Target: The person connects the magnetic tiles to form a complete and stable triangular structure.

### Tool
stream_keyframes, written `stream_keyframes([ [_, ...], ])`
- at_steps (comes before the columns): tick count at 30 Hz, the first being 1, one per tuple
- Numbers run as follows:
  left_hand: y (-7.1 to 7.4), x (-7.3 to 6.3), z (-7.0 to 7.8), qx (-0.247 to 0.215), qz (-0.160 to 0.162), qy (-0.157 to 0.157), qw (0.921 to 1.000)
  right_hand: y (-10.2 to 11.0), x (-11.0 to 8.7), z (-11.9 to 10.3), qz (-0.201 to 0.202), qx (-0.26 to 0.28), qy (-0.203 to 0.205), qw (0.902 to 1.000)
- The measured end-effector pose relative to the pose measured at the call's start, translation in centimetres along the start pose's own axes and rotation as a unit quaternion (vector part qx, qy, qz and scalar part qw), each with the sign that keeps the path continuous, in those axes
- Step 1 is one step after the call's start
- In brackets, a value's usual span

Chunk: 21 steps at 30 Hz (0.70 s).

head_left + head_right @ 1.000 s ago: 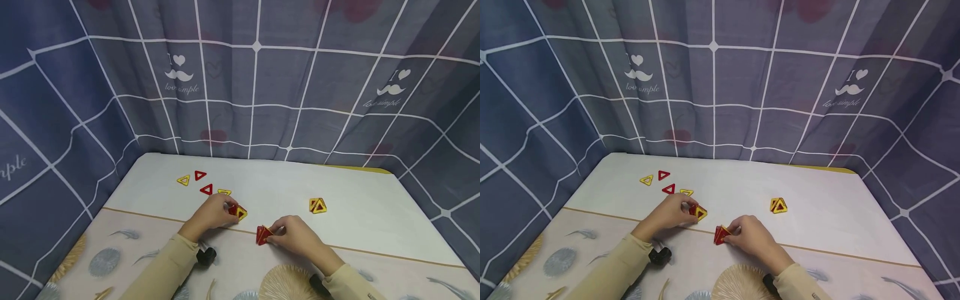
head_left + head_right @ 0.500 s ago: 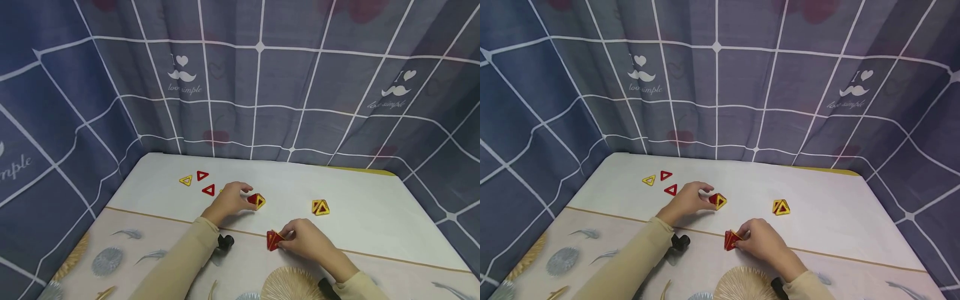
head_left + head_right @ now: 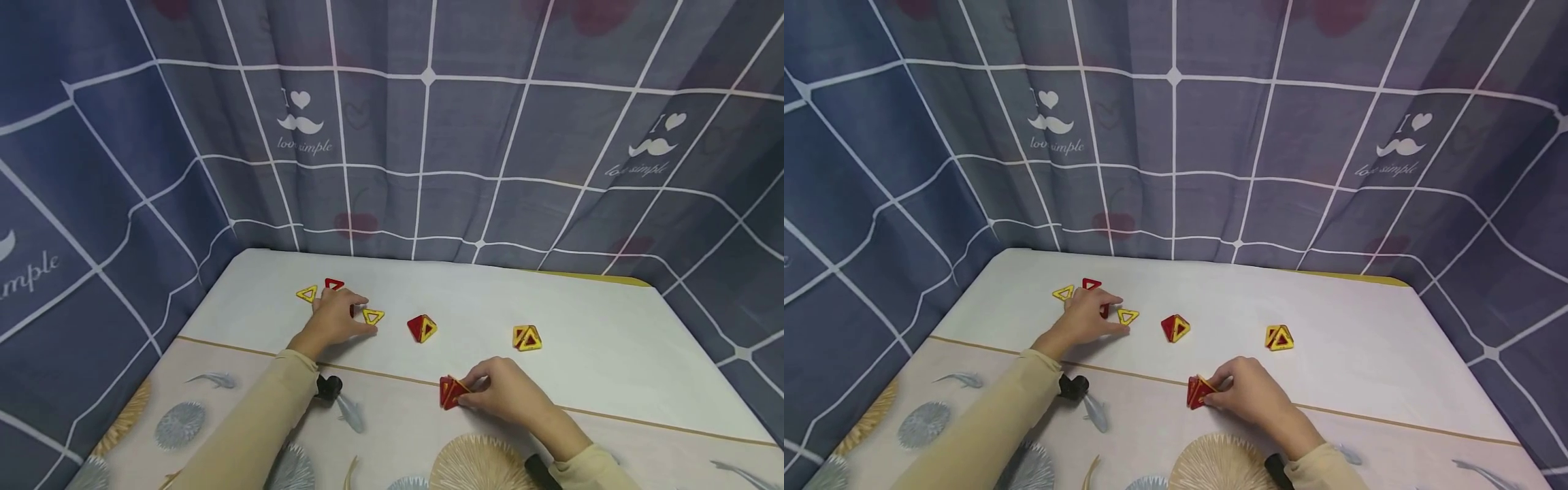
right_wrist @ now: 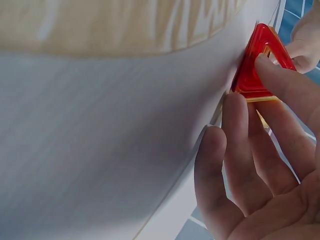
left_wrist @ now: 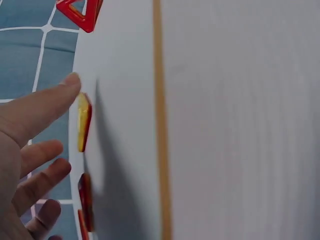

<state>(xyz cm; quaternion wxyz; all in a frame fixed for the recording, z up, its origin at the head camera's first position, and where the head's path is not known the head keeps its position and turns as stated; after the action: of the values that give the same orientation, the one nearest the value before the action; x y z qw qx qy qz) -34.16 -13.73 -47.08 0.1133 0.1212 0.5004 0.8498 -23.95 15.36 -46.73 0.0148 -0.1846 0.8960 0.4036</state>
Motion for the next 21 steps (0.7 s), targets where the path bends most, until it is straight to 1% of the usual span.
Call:
stream_keyframes([
  [6,-0.8,0.1,-0.1,0.004,-0.006,0.005,1.0000,-0.1,0.0,0.2,-0.006,0.015,-0.024,0.9996],
  [10,-0.9,-0.1,-0.3,0.012,-0.010,0.010,0.9998,-0.2,-0.1,0.2,-0.007,0.021,-0.032,0.9992],
  [12,-1.0,-0.2,-0.3,0.013,-0.018,0.009,0.9997,-0.2,-0.2,0.1,-0.006,0.022,-0.032,0.9992],
  [17,-0.7,-0.5,0.3,0.008,-0.035,-0.012,0.9993,-0.2,-0.3,0.1,-0.003,0.031,-0.023,0.9993],
  [21,-0.6,-1.4,1.1,-0.032,-0.040,-0.034,0.9981,-0.2,-0.3,0.2,0.000,0.038,-0.019,0.9991],
])
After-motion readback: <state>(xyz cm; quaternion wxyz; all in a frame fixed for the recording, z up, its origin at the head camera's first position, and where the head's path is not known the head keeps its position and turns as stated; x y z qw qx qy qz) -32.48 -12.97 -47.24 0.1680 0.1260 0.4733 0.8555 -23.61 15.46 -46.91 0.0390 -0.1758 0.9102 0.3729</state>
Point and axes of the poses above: each hand's wrist, its own x-axis towards the middle knuckle, its own y-axis out of the back of the hand, z = x × y, the point moved 6 cm from there along x, towards the middle knuckle, and after that the axes turned 11 degrees about -y, right-handed, at the moved point
